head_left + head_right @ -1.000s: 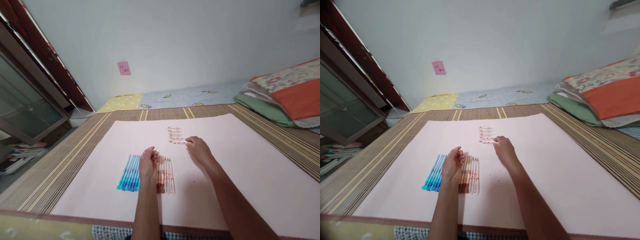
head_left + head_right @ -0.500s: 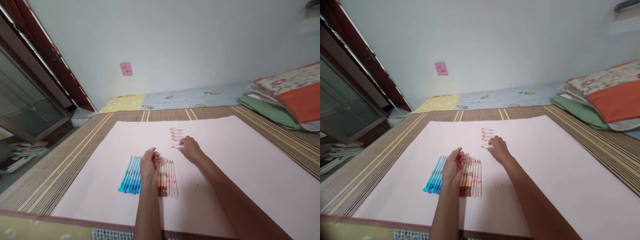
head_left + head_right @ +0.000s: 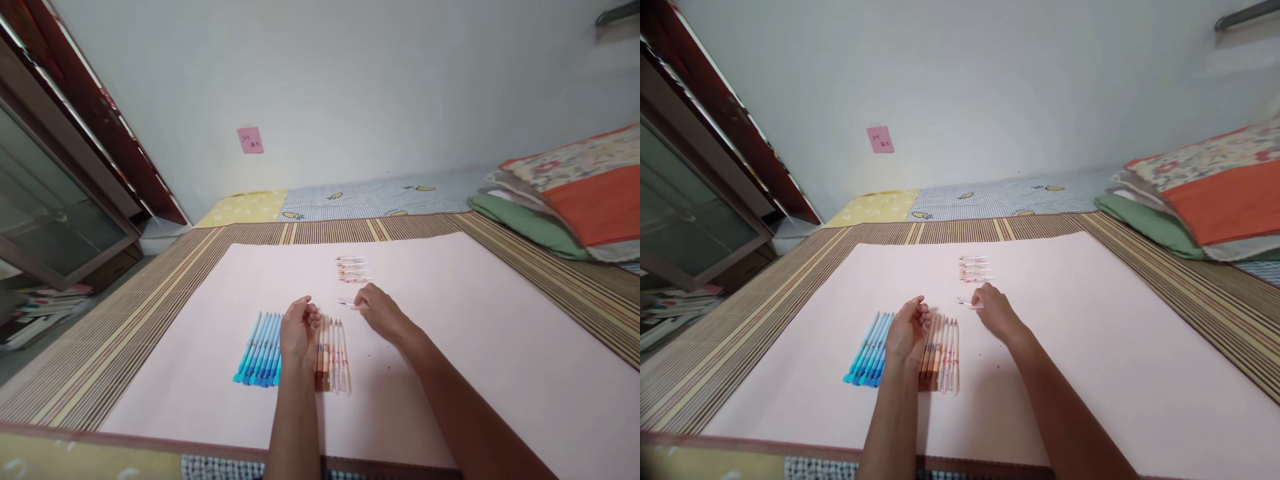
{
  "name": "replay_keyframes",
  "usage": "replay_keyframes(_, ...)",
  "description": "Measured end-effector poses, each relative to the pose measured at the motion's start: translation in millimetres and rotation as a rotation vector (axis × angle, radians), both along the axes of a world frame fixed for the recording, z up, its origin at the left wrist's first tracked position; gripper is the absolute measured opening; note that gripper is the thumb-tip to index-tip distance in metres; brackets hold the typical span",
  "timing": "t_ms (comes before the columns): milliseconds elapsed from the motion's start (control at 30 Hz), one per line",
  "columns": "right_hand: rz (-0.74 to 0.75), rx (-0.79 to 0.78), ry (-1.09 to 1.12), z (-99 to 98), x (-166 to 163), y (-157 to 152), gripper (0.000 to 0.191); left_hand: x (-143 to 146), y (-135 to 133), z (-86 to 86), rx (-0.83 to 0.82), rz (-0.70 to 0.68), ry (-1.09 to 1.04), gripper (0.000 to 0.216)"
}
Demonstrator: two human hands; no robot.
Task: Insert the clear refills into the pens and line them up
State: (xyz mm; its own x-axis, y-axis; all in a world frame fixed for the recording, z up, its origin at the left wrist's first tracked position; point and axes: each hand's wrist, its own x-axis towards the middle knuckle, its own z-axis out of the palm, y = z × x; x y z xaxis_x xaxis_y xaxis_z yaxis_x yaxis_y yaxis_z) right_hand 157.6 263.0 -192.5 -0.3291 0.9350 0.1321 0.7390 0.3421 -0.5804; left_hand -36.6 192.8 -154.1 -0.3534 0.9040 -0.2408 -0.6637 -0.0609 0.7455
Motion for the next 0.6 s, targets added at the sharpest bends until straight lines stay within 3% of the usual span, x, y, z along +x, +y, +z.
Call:
replay_keyframes(200, -0.067, -0.035, 0.09, 5.8, 1, -14, 0.01, 0, 2, -3.5, 0.0, -0.015, -0.009, 0.031)
replay_keyframes(467, -0.076, -0.073, 0.014, 9.4, -23, -18, 0.011, 2, 3, -2.2, -0.007, -0.021, -0.011, 0.034)
replay_keyframes(600, -0.052, -0.183, 0.117, 8.1, -15, -28, 0.016, 3, 3, -5.5, -0.007, -0.049, 0.002, 0.034)
